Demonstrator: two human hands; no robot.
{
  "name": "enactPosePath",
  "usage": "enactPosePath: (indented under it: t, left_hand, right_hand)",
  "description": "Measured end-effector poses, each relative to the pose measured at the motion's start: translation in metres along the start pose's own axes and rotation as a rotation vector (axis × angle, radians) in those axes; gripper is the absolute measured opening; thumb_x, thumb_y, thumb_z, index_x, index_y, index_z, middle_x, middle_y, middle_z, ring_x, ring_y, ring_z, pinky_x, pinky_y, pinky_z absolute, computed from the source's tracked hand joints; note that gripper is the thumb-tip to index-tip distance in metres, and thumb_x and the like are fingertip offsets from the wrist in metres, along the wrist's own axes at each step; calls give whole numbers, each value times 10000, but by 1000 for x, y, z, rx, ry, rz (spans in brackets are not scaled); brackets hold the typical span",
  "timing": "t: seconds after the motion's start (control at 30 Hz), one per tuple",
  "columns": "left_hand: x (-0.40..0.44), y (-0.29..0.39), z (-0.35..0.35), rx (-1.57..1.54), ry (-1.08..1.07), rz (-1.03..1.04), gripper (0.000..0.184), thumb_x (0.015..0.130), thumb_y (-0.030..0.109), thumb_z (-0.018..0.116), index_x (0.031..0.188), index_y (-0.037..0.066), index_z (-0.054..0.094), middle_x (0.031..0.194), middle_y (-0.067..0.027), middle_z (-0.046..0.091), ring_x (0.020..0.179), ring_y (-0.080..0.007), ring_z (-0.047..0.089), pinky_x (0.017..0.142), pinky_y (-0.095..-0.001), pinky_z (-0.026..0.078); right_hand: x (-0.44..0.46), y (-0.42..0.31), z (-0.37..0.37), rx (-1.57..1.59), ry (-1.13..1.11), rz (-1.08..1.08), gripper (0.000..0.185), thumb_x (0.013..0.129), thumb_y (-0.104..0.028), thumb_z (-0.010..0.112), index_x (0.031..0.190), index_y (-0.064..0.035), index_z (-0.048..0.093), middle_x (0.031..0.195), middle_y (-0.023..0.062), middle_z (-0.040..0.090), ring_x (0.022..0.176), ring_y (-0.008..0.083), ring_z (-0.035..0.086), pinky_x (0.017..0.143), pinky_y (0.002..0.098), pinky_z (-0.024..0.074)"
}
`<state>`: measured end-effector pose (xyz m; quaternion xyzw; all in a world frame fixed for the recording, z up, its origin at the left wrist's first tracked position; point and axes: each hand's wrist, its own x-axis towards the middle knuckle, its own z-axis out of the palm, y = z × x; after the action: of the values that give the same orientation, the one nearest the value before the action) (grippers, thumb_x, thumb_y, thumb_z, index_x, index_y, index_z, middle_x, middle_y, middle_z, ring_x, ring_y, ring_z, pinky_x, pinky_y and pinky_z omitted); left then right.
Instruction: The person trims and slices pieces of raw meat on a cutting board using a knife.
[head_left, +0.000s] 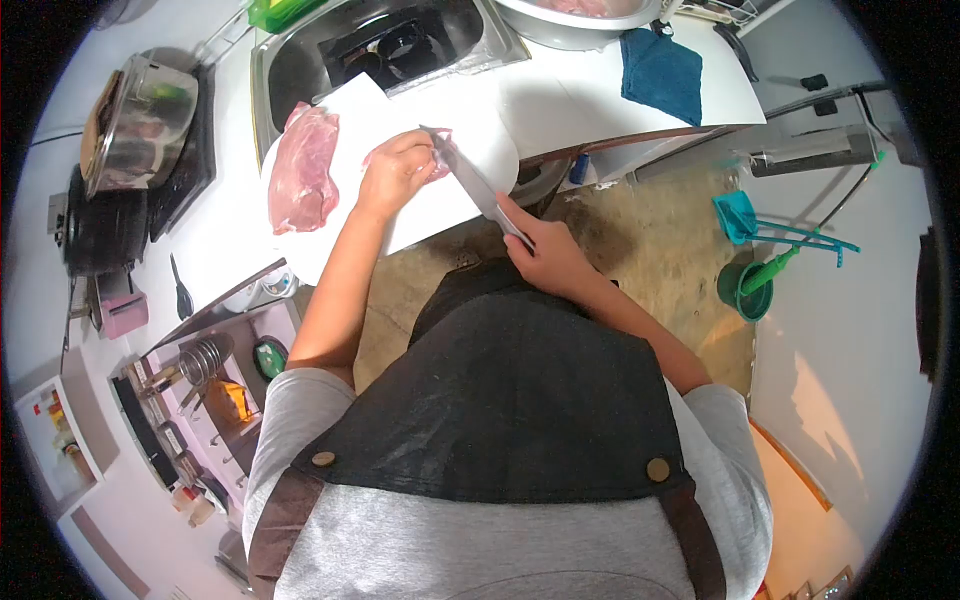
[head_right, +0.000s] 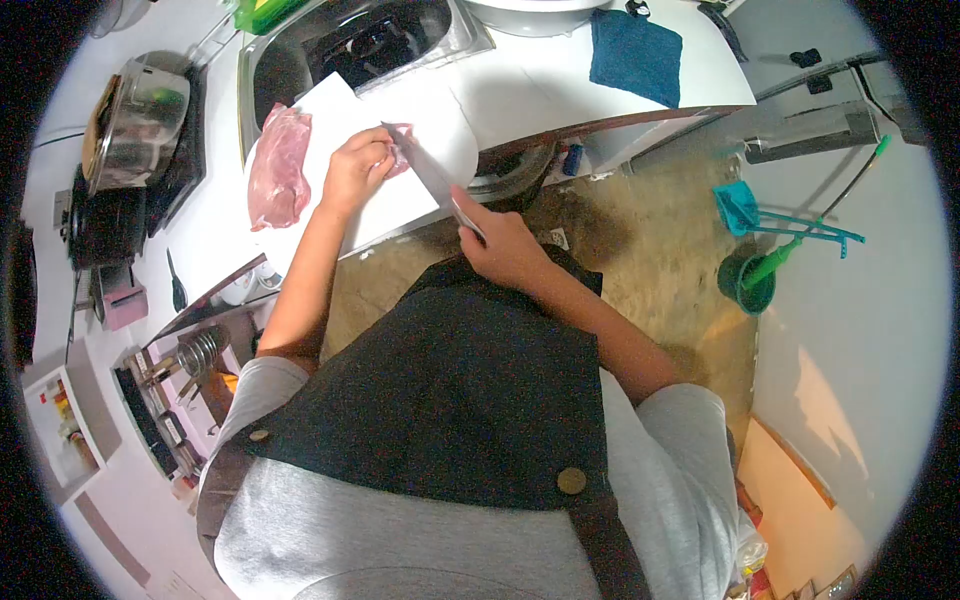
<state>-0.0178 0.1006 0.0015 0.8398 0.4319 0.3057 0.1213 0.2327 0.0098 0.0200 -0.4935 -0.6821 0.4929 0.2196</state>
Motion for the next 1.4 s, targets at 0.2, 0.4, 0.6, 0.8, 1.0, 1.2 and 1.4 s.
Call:
enactPosePath:
  t: [0.2,0.4,0.6,0.8,1.0,1.2,1.4]
  left_hand:
    - [-13,12,-4,-41,201,-260,100,695,7,679,659,15,586,886,-81,665,823,-277,642,744,-347,520]
    - [-19,12,-2,-4,287,-166,174,672,10,701,626,9,533,886,-96,668,796,-268,648,683,-334,521]
    - [-12,4,-17,33,139,-158,138,714,39,695,645,-9,586,883,-106,686,709,-189,654,628,-277,513]
    - [-12,-15,-26,41,72,-48,120,713,49,699,659,-10,609,902,-112,690,724,-202,660,623,-295,520]
    - [-20,-14,-38,-37,49,-165,146,708,32,693,644,-2,567,899,-94,685,777,-231,659,653,-308,528]
    - [-24,-3,-47,-55,4,-142,139,711,18,684,651,-2,560,890,-94,671,774,-237,650,652,-310,521]
    - [-16,-13,-48,-47,-52,-37,123,691,-2,670,653,-3,553,870,-96,654,810,-269,632,705,-336,511]
  right_hand:
    - [-26,19,-32,9,15,-100,554,847,-112,571,1385,-145,441,796,155,633,579,119,493,600,284,456]
    - [14,-4,-12,53,64,-79,533,818,-164,561,1341,-109,477,805,253,628,678,370,643,653,385,504]
    - [48,0,19,9,159,-183,544,831,-121,556,1366,-138,456,714,211,564,528,240,528,580,316,455]
    - [19,4,20,-6,85,-124,547,829,-120,562,1365,-133,460,707,186,591,535,220,538,596,319,465]
    - [-18,8,-25,36,-19,-12,509,813,-145,554,1320,-134,510,803,240,628,681,336,655,658,374,510]
    - [32,-5,5,-11,97,-162,525,828,-108,561,1348,-126,488,698,140,563,562,131,486,592,265,442]
    - [54,-4,34,-26,209,-294,532,810,-106,563,1337,-132,498,717,189,590,552,218,554,584,318,461]
